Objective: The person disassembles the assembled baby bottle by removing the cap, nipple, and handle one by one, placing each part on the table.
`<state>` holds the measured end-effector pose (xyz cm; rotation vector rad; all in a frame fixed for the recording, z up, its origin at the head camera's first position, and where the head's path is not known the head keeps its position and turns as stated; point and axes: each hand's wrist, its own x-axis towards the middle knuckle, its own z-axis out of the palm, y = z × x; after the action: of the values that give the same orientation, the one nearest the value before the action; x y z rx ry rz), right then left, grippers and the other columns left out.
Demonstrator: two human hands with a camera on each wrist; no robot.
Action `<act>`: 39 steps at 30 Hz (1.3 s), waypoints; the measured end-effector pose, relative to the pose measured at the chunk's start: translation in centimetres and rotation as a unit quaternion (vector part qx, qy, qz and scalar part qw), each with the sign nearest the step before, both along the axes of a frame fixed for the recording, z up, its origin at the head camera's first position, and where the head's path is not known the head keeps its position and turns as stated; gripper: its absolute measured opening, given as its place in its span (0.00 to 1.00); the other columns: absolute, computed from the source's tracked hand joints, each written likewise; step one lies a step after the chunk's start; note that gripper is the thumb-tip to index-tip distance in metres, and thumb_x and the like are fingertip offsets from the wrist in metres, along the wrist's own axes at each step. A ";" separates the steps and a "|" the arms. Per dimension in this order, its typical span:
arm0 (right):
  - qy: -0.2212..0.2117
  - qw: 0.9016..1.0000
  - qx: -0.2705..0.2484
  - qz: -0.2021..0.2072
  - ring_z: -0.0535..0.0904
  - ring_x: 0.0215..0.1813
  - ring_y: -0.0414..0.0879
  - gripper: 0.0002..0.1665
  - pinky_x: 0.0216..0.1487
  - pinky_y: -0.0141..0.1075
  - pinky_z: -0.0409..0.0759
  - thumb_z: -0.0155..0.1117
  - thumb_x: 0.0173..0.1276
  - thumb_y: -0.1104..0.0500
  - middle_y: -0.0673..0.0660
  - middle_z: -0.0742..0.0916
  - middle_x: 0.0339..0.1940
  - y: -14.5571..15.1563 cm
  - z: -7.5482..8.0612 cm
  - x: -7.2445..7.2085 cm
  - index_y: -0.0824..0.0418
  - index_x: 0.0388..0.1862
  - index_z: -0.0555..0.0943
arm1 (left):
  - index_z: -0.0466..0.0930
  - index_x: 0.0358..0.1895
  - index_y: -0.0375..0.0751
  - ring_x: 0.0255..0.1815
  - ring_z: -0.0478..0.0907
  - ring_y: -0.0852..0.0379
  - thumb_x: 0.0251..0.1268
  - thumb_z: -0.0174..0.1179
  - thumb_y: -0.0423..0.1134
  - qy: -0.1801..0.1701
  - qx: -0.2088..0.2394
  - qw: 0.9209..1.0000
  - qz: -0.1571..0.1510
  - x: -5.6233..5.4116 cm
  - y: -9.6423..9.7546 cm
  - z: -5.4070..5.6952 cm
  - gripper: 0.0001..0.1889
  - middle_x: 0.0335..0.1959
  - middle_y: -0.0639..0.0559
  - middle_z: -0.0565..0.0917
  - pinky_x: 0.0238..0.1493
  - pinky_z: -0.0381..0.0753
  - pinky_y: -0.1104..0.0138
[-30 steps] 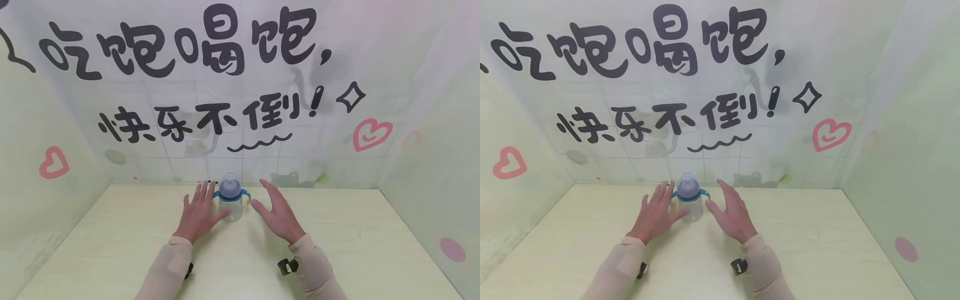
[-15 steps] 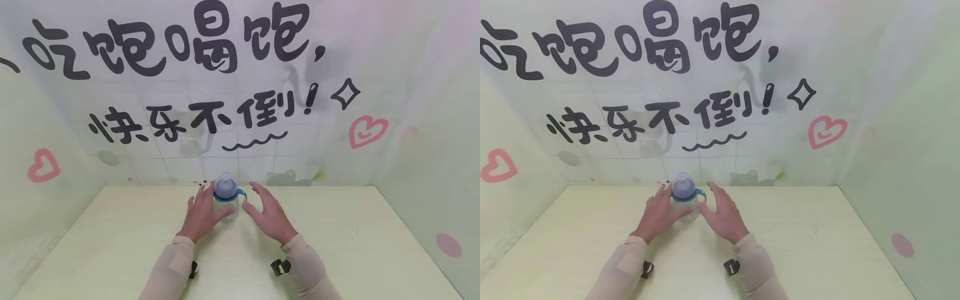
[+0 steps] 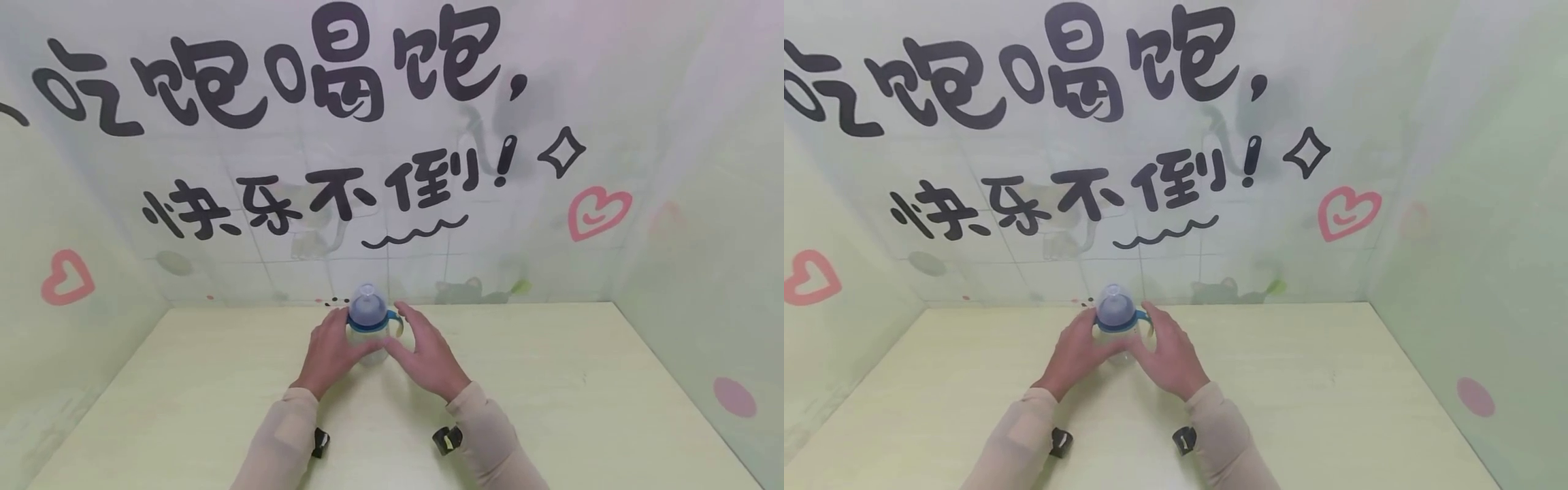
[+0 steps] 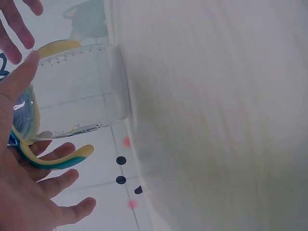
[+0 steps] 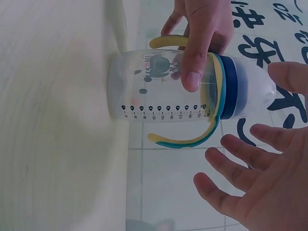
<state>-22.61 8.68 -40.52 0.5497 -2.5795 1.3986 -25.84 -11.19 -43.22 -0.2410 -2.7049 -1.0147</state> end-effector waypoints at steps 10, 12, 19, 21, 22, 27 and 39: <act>0.014 1.000 0.010 0.007 0.67 0.73 0.53 0.38 0.70 0.56 0.66 0.62 0.71 0.47 0.56 0.73 0.72 -0.4 -0.2 -0.3 0.56 0.76 0.64 | 0.72 0.65 0.37 0.62 0.74 0.40 0.45 0.75 0.64 0.014 0.023 1.000 -0.001 0.1 -0.1 0.0 0.47 0.61 0.41 0.79 0.65 0.68 0.42; 0.015 1.000 0.010 0.008 0.67 0.73 0.53 0.38 0.70 0.56 0.66 0.62 0.71 0.47 0.56 0.73 0.72 -0.4 -0.1 -0.2 0.56 0.76 0.64 | 0.73 0.65 0.38 0.62 0.74 0.40 0.45 0.75 0.64 0.014 0.021 1.000 -0.001 0.2 0.0 0.1 0.47 0.61 0.42 0.79 0.64 0.69 0.43; 0.008 1.000 0.000 0.010 0.69 0.71 0.56 0.38 0.68 0.59 0.67 0.62 0.72 0.48 0.57 0.72 0.73 -0.2 0.3 0.0 0.57 0.76 0.64 | 0.74 0.65 0.39 0.62 0.76 0.42 0.43 0.75 0.66 0.005 0.032 0.999 -0.001 1.1 0.3 0.5 0.47 0.60 0.44 0.81 0.61 0.73 0.44; 0.010 1.000 -0.012 0.014 0.70 0.70 0.57 0.37 0.68 0.59 0.68 0.62 0.72 0.49 0.58 0.73 0.72 -0.2 0.5 -0.1 0.58 0.75 0.64 | 0.74 0.65 0.40 0.62 0.76 0.43 0.43 0.76 0.64 0.002 0.043 0.999 -0.008 1.4 0.3 0.7 0.47 0.60 0.45 0.81 0.61 0.73 0.44; 0.011 1.000 -0.020 0.017 0.70 0.70 0.58 0.37 0.68 0.59 0.68 0.62 0.72 0.50 0.58 0.73 0.72 -0.1 0.5 -0.1 0.59 0.75 0.64 | 0.74 0.65 0.39 0.62 0.76 0.43 0.43 0.76 0.63 0.001 0.049 0.999 -0.012 1.5 0.4 0.8 0.46 0.60 0.45 0.81 0.62 0.73 0.44; 0.018 0.998 -0.052 0.037 0.70 0.70 0.58 0.34 0.68 0.59 0.67 0.63 0.72 0.52 0.57 0.76 0.70 0.0 0.8 -0.1 0.58 0.74 0.66 | 0.75 0.64 0.39 0.61 0.77 0.45 0.43 0.78 0.60 0.010 0.062 0.998 -0.021 2.2 0.6 1.0 0.45 0.58 0.46 0.82 0.61 0.74 0.46; 0.021 0.996 -0.072 0.046 0.72 0.67 0.48 0.33 0.60 0.54 0.70 0.64 0.72 0.54 0.51 0.79 0.66 0.4 1.8 0.3 0.54 0.74 0.67 | 0.77 0.60 0.38 0.55 0.80 0.50 0.40 0.81 0.56 0.048 0.064 0.996 -0.041 2.9 1.0 1.4 0.42 0.53 0.48 0.84 0.57 0.78 0.51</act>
<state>-22.31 9.12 -38.77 0.6757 -2.4242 1.5697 -22.91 -10.21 -41.85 -0.3706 -2.5517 -1.1645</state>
